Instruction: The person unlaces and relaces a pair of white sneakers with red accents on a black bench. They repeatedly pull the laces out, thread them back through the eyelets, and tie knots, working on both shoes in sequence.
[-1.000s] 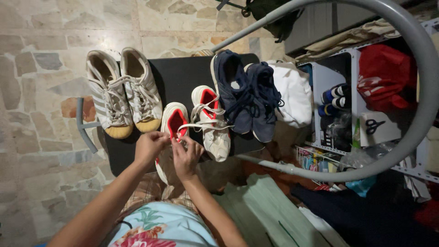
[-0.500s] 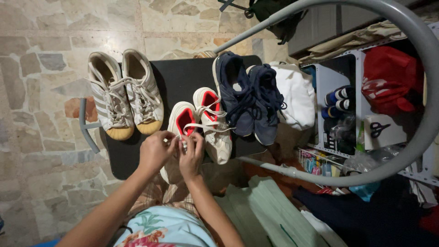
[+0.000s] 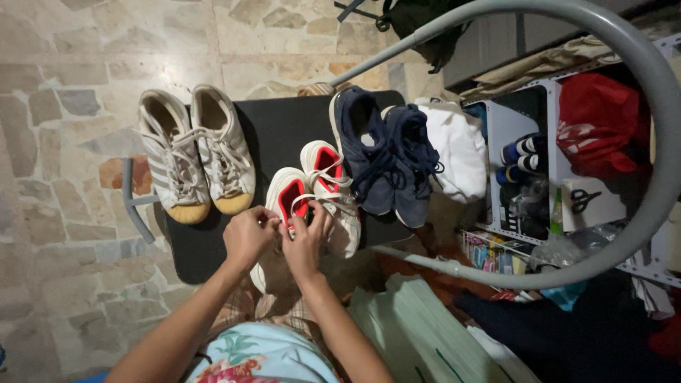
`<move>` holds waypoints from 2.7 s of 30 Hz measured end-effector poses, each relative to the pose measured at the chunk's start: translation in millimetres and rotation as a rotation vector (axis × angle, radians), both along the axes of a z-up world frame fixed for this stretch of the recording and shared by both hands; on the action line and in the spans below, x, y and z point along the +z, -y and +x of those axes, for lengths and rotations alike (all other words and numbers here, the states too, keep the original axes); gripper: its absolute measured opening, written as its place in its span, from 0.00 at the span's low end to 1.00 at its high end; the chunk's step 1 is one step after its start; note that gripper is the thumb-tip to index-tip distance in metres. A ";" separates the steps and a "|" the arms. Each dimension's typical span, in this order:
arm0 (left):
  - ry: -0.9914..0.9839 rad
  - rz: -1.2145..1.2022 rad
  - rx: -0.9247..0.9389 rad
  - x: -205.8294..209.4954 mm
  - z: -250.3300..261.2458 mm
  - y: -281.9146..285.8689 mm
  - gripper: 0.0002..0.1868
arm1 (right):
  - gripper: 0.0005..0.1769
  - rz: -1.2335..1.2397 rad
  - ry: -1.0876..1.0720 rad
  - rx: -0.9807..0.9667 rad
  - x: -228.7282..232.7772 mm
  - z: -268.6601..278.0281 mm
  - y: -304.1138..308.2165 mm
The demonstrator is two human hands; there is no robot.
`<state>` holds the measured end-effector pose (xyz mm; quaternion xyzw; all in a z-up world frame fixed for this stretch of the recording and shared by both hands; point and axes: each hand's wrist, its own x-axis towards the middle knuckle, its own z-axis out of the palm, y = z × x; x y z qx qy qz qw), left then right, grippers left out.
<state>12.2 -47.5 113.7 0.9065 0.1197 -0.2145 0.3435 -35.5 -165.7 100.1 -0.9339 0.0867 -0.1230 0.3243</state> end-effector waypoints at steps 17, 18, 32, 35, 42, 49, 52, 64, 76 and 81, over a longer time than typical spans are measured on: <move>-0.082 0.137 -0.151 -5.9 12.9 -12.2 0.19 | 0.05 -0.092 0.042 0.222 -12.4 0.4 6.9; -0.111 0.147 -0.143 -4.4 12.6 -12.1 0.22 | 0.06 -0.071 0.013 0.256 -7.2 6.0 13.7; -0.141 -0.032 -0.063 -20.6 12.8 -21.4 0.22 | 0.04 -0.168 -0.287 0.408 -5.6 50.6 17.8; 0.000 -0.092 -0.011 -18.4 12.1 -25.4 0.28 | 0.05 -0.074 -0.241 0.349 -14.4 46.5 21.5; 0.166 -0.129 -0.080 -31.2 23.1 -32.4 0.39 | 0.03 1.238 -0.444 0.005 44.8 86.2 77.7; -0.071 -0.264 0.092 -45.3 23.4 -32.5 0.39 | 0.08 1.491 -0.250 0.203 174.2 100.0 103.9; 0.065 -0.216 0.054 -38.8 28.5 -24.4 0.39 | 0.06 1.481 -0.233 0.219 189.4 96.6 84.9; 0.397 0.191 -0.787 1.5 83.2 29.0 0.18 | 0.08 1.493 -0.211 0.265 168.9 70.4 89.0; 0.582 0.049 -0.994 -39.0 71.9 20.9 0.16 | 0.08 1.514 -0.295 0.283 186.4 56.2 70.3; 0.685 0.034 -1.059 -39.1 83.2 22.8 0.08 | 0.13 1.280 -0.220 0.260 190.8 48.5 72.7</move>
